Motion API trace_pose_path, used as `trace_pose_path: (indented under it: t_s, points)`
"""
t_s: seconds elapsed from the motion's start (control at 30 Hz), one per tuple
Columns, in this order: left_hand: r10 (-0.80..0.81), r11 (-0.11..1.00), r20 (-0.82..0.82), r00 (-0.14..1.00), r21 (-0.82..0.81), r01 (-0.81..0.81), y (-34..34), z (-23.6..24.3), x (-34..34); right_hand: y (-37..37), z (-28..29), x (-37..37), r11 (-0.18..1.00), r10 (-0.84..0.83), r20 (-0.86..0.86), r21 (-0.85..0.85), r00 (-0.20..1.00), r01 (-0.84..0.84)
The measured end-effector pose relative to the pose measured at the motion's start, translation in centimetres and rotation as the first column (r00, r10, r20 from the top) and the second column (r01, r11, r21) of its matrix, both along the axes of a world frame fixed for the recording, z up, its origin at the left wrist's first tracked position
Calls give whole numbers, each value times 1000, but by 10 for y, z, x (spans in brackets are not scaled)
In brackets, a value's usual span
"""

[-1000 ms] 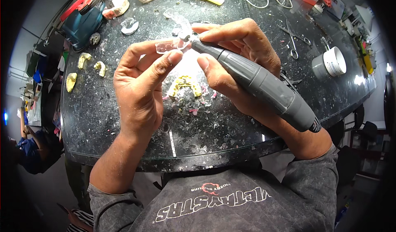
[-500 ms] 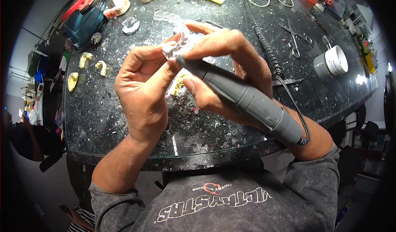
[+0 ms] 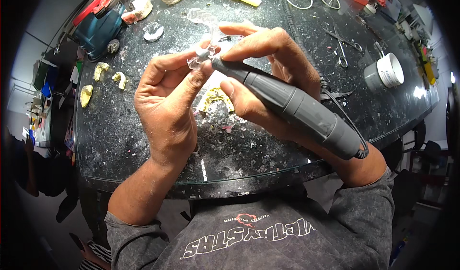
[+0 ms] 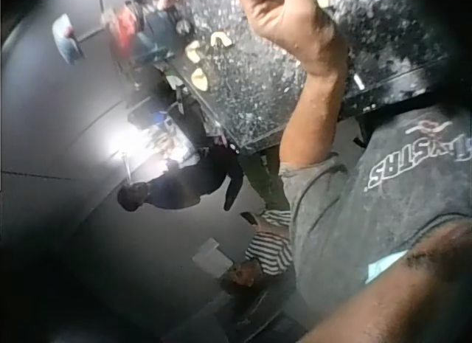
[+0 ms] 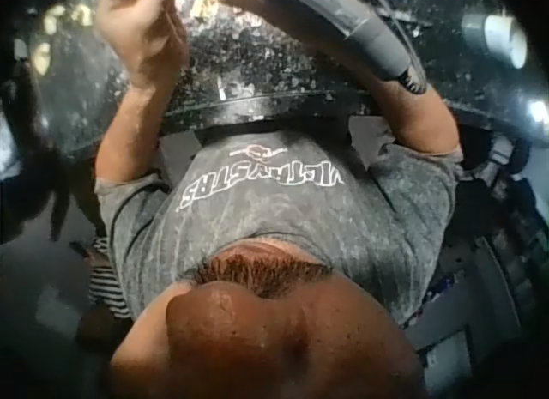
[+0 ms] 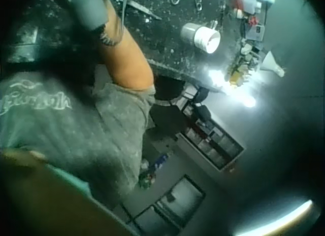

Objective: The person trims a clear dental retainer using a rotary tool, replaces the rotary tool's bit, resumes grinding the retainer, and then picks up sandpaper.

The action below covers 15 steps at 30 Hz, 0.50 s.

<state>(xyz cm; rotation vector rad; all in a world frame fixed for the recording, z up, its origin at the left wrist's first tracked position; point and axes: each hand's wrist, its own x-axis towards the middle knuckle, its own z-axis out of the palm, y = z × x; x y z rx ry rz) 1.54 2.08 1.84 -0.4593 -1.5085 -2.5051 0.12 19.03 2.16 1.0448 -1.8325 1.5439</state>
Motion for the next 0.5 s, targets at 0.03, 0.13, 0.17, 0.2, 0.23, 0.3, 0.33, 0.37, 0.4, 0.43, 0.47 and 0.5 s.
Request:
trace_pose_path:
  t_s: [0.03, 0.13, 0.17, 0.2, 0.23, 0.3, 0.33, 0.37, 0.4, 0.43, 0.47, 0.5]
  points:
    - [23, 1000, 12, 1000, -22, -22, 0, 0, 0, 1, 1, 0, 1000, 13, 24, 8, 1000, -14]
    - [39, 999, 9, 999, -35, -39, 1, 1, 0, 3, 5, 3, 1000, 3, 122, 19, 993, -6]
    - [29, 999, -7, 1000, -26, -29, 2, 1, 0, 4, 6, 3, 999, 2, 128, 42, 992, -7]
    - [35, 999, -8, 999, -27, -35, 3, 1, -1, 5, 7, 3, 997, 9, 100, 74, 995, -16]
    - [53, 998, -4, 999, -20, -53, 3, 1, -1, 5, 7, 3, 999, 17, 126, 40, 992, -23]
    - [69, 998, 0, 998, -12, -69, 4, 1, -2, 6, 8, 3, 1000, 16, 171, 2, 985, -16]
    - [62, 998, -7, 998, -8, -62, 4, 1, -2, 6, 8, 3, 1000, 15, 170, 2, 985, -16]
    - [51, 999, -13, 999, -3, -52, 4, 2, -2, 6, 8, 3, 999, 19, 171, 34, 985, -26]
    - [57, 998, -15, 998, -5, -57, 4, 2, -2, 6, 8, 3, 998, 22, 171, 49, 985, -31]
    - [61, 998, -20, 998, -18, -62, 3, 2, -2, 7, 7, 3, 997, 24, 171, 65, 985, -36]
    - [68, 997, -18, 998, -32, -68, 3, 2, -2, 7, 7, 2, 999, 11, 162, 34, 987, -17]
    - [65, 997, -24, 998, -30, -65, 3, 2, -2, 7, 7, 2, 1000, -3, 154, 3, 988, 2]
